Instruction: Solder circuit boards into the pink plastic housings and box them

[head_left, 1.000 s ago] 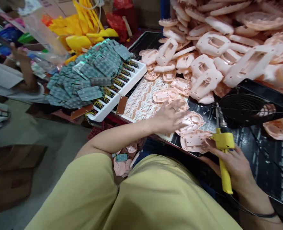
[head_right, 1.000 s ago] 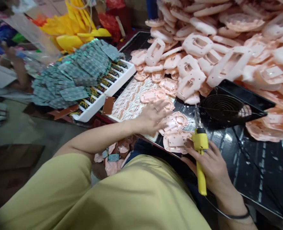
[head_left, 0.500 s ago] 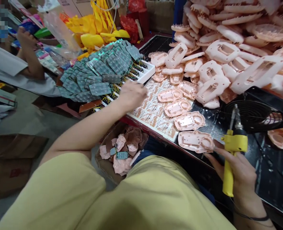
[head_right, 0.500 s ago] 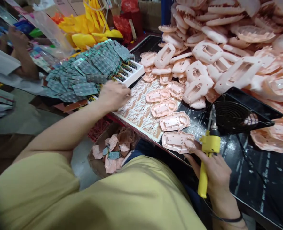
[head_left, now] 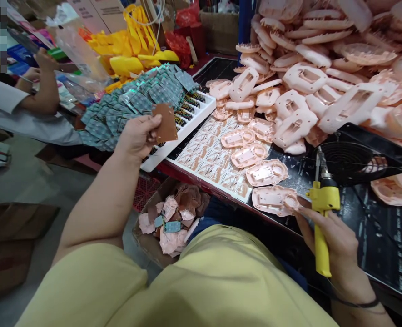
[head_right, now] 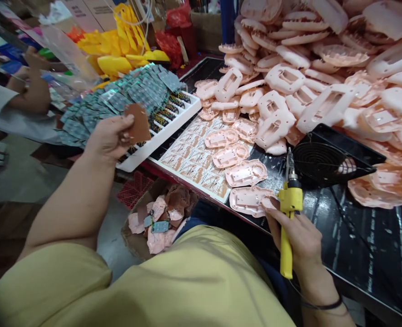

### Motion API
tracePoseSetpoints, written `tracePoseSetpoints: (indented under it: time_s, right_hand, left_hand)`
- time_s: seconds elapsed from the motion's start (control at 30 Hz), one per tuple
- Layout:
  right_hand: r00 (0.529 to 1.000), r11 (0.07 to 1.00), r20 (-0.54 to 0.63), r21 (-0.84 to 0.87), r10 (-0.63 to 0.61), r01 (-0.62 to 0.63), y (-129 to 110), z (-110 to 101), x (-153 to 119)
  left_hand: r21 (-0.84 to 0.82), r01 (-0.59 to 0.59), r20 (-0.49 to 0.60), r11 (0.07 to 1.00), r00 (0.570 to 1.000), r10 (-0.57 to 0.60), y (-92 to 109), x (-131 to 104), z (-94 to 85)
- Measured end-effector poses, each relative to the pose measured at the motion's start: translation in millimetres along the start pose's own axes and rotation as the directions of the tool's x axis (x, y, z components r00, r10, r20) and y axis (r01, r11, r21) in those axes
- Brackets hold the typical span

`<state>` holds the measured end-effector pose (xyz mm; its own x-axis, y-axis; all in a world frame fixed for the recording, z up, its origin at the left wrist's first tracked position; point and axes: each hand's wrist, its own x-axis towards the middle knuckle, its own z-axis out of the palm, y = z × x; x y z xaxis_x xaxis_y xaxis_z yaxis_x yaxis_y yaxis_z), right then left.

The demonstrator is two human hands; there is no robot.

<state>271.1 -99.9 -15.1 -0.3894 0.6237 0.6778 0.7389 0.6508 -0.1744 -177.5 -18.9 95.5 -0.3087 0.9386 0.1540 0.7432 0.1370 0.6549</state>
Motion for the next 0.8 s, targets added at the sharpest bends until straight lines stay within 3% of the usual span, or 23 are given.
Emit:
tracePoseSetpoints:
  time_s: [0.1,0.2,0.3,0.4,0.5,0.53,0.67,0.73,0.8]
  right_hand:
    - [1.0,0.998,-0.011,0.066,0.005,-0.004,-7.3,2.1,8.0]
    - [0.999,0.971,-0.032,0.235,0.039,-0.03,-21.6,5.8,24.1]
    - [0.992,0.92,0.002,0.373,0.127,-0.119,-38.1,10.9,42.5]
    - [0.983,0.896,-0.01,0.413,0.185,-0.165,-49.5,14.7,55.8]
    - [0.979,0.907,-0.08,0.396,0.188,-0.142,-51.7,11.8,59.7]
    - [0.98,0.915,-0.095,0.383,0.174,-0.126,-50.5,9.2,59.2]
    - [0.987,0.948,-0.14,0.318,0.073,-0.024,-42.2,-1.4,55.3]
    - [0.985,0.954,-0.168,0.3,0.036,0.016,-39.6,-3.4,54.7]
    - [0.983,0.958,-0.18,0.286,0.018,0.035,-40.0,-2.4,54.6]
  left_hand:
    - [-0.27,0.005,0.057,0.963,0.998,0.01,15.4,-18.0,14.5]
    - [-0.374,-0.021,0.184,0.927,0.978,0.096,34.3,-50.8,53.2]
    - [-0.463,-0.126,0.298,0.877,0.91,0.288,53.7,-84.5,96.2]
    - [-0.524,-0.274,0.317,0.807,0.816,0.483,69.4,-107.9,125.6]
    - [-0.57,-0.338,0.356,0.749,0.72,0.596,76.2,-113.3,135.2]
    - [-0.579,-0.329,0.356,0.746,0.721,0.594,76.2,-111.0,135.0]
    - [-0.609,-0.276,0.236,0.743,0.832,0.503,74.0,-94.3,129.6]
    - [-0.673,-0.204,0.307,0.711,0.797,0.52,77.2,-89.6,129.8]
    - [-0.731,-0.026,0.449,0.682,0.734,0.509,84.6,-90.2,133.6]
